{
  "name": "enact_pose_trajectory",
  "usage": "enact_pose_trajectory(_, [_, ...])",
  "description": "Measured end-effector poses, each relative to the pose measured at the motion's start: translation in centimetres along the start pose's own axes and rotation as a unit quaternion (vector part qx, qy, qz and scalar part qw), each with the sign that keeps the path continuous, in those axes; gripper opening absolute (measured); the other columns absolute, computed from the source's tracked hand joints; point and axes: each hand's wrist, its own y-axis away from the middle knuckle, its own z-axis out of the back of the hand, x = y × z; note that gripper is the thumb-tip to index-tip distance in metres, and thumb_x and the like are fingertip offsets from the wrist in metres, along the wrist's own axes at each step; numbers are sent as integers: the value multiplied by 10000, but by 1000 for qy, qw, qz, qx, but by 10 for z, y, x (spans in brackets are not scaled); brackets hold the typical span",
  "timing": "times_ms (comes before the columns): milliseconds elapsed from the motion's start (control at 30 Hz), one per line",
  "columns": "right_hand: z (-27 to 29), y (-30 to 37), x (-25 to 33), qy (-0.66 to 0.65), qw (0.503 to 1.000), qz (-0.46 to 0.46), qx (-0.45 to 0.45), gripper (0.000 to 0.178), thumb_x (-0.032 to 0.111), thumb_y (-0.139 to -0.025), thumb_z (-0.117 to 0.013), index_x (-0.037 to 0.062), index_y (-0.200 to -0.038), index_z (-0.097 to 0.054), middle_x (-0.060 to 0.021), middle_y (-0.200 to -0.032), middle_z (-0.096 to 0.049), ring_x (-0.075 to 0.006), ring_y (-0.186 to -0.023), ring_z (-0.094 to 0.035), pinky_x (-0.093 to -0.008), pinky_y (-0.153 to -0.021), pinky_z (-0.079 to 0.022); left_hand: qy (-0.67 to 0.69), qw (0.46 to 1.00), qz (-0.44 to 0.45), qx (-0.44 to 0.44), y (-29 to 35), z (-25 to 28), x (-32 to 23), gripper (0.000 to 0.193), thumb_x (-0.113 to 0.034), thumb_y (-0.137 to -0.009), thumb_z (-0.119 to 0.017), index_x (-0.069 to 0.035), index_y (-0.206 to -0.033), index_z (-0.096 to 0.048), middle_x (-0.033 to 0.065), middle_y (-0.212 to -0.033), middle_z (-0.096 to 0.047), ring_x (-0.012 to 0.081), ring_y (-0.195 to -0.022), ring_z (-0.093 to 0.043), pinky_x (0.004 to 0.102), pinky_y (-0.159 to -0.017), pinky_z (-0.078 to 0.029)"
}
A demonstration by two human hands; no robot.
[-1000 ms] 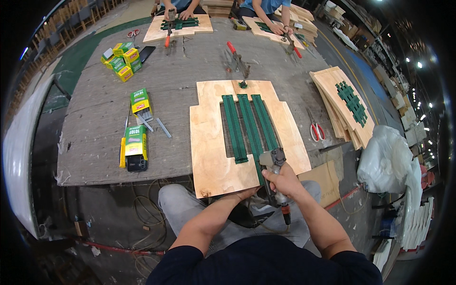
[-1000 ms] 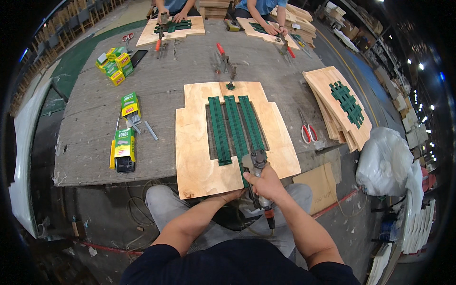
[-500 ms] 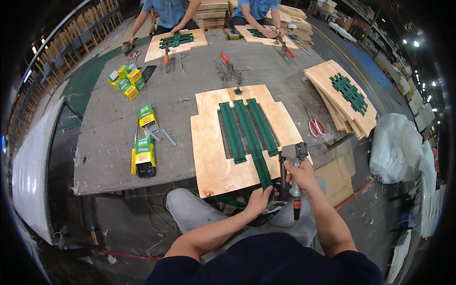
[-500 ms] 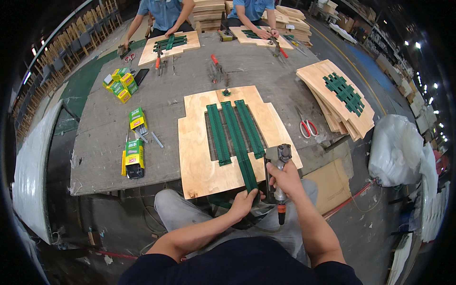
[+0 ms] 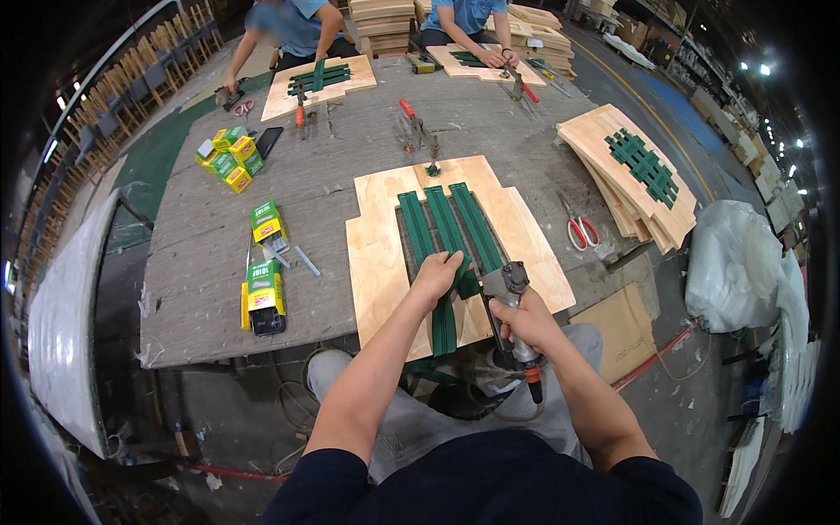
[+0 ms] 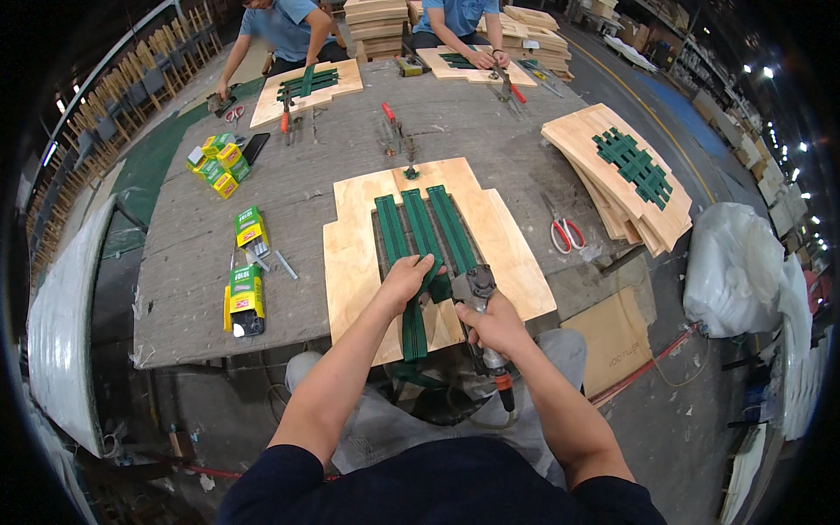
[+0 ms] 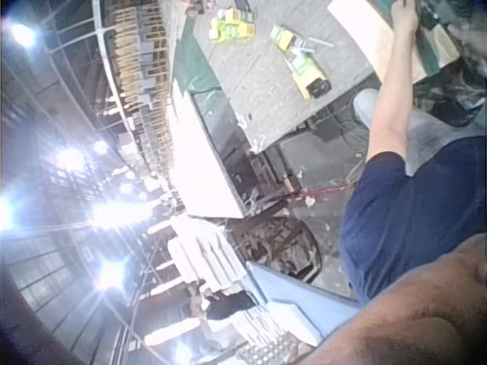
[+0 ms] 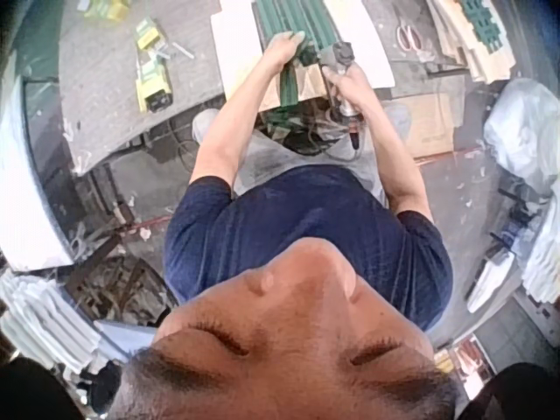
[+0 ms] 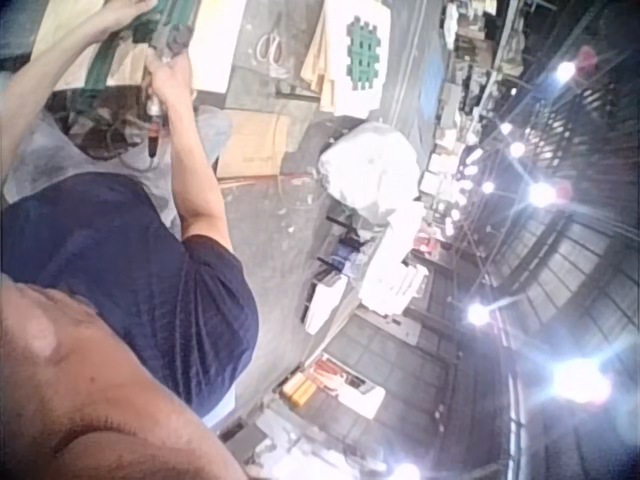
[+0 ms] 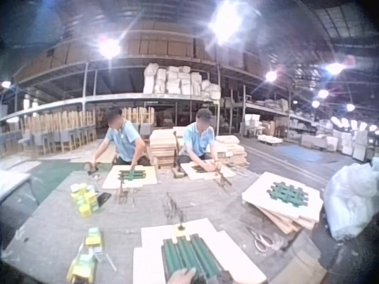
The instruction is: The person sits on the floor and assembles a green woven pattern onto a square wooden frame using a pneumatic nail gun. They repeatedly place green plastic strips in a crisscross pattern, secure them with nails, and trim excess material with scissors. The person then stacks the completed unit and retrieves a new frame to continue the process.
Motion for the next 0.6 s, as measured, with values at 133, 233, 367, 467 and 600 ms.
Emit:
enact_pose_trajectory(133, [-7,-7,0,32,999,-19,-19,282,167,-964,-682,16,-1171,-564,-24,-824,-621,-107,-519,-564,-265,-448,-431,19,999,7,32,-8,3,3,385,-340,-1074,-497,-6,-1154,-671,28,-1101,-743,126,-841,-668,314,-624,-534])
enact_pose_trajectory(233, [-8,-10,-3,50,998,-18,-24,277,171,-961,-690,13,-1155,-571,-21,-797,-617,-102,-510,-555,-268,-442,-426,10,998,24,50,-8,5,-1,387,-343,-1075,-496,-5,-1122,-681,34,-1067,-742,130,-849,-663,314,-664,-526])
enact_pose_trajectory(367, [-9,-10,-11,29,999,-9,-28,377,180,-950,-701,-19,-1216,-522,-54,-781,-634,-117,-475,-544,-294,-424,-436,7,997,45,64,-7,4,-8,397,-336,-1074,-496,8,-1083,-693,65,-1021,-740,162,-876,-667,354,-791,-538])
enact_pose_trajectory(467, [-17,-8,-2,79,996,-32,-5,368,170,-946,-702,-26,-1203,-525,-48,-749,-631,-122,-476,-549,-297,-429,-440,-2,996,43,80,-13,11,-6,386,-352,-1080,-480,-21,-1191,-646,13,-1061,-745,117,-834,-654,315,-660,-513])
enact_pose_trajectory(600, [-16,-13,-5,71,997,0,10,372,165,-939,-709,-32,-1194,-525,-49,-736,-633,-125,-482,-560,-298,-434,-445,14,996,34,81,-19,10,6,380,-354,-1081,-480,-31,-1220,-623,-6,-1088,-746,103,-826,-652,313,-606,-516])
